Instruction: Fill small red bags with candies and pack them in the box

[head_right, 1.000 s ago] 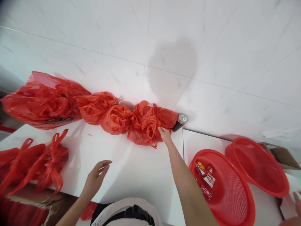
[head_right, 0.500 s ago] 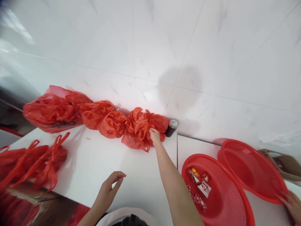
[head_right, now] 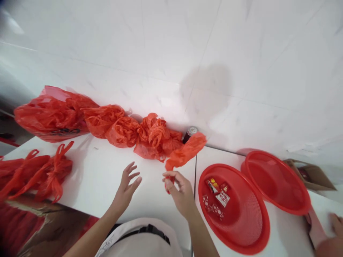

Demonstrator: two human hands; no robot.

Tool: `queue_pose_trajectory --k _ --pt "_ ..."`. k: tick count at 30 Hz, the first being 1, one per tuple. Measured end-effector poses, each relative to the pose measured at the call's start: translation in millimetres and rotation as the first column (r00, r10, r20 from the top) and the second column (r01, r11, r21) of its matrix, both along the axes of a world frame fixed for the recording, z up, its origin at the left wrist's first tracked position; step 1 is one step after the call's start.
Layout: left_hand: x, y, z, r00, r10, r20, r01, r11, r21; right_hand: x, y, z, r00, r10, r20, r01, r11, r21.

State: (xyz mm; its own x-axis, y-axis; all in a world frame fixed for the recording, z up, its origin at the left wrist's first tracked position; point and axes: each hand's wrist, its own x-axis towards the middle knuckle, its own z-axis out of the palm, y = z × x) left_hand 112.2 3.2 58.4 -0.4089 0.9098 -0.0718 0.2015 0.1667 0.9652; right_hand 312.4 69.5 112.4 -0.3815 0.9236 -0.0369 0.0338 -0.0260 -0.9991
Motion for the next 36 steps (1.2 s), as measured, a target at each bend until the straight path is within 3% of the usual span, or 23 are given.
queue_pose_trajectory --k 2,4,7,9,11,13,16,20,23,28,33,36 --pt "13.1 7.0 -0.8 0.976 -0.115 -0.188 0.123 0.992 0.035 -4.6 -28.2 -11.5 0.997 0.047 -0.064 -0.054 0.992 -0.115" --pt "23.8 8.7 -8.7 0.888 -0.280 -0.365 0.303 0.953 0.007 -7.2 -48.3 -14.8 0.990 0.063 -0.128 -0.087 0.977 -0.193" --pt "28.2 5.3 -21.8 0.787 -0.469 -0.400 0.461 0.879 -0.123 0.5 -57.8 -11.6 0.980 -0.007 -0.198 -0.042 0.969 -0.245" --pt "20.5 2.0 -25.8 0.784 -0.499 -0.369 0.468 0.866 -0.177 14.5 -51.1 -8.3 0.951 -0.212 -0.224 0.151 0.953 -0.263" --pt "6.8 -1.3 -25.6 0.794 -0.487 -0.365 0.439 0.873 -0.211 31.4 -39.1 -6.0 0.859 -0.456 -0.233 0.381 0.873 -0.304" --pt "-7.4 -5.2 -23.4 0.797 -0.478 -0.370 0.409 0.877 -0.252 45.7 -27.1 -5.4 0.772 -0.597 -0.219 0.509 0.786 -0.352" --pt "-19.6 -11.8 -21.6 0.799 -0.471 -0.373 0.390 0.879 -0.275 55.3 -16.4 -7.1 0.741 -0.643 -0.192 0.553 0.748 -0.367" --pt "-20.5 -17.8 -24.8 0.842 -0.333 -0.425 0.296 0.943 -0.152 57.0 -13.6 -7.9 0.713 -0.669 -0.209 0.587 0.733 -0.343" --pt "-20.8 -18.9 -28.0 0.880 -0.246 -0.407 0.230 0.969 -0.088 60.1 -14.4 -4.7 0.716 -0.653 -0.247 0.560 0.748 -0.357" --pt "-7.5 -15.9 -20.9 0.896 -0.226 -0.382 0.245 0.969 0.002 51.7 -22.5 -0.1 0.794 -0.539 -0.280 0.439 0.828 -0.349" --pt "40.5 -3.0 2.5 0.841 -0.422 -0.339 0.468 0.881 0.067 20.6 -28.8 3.9 0.932 -0.266 -0.248 0.178 0.928 -0.327" --pt "59.1 10.6 12.2 0.871 -0.486 -0.070 0.488 0.872 0.019 9.1 -25.8 7.1 0.954 -0.158 -0.253 0.086 0.958 -0.275"
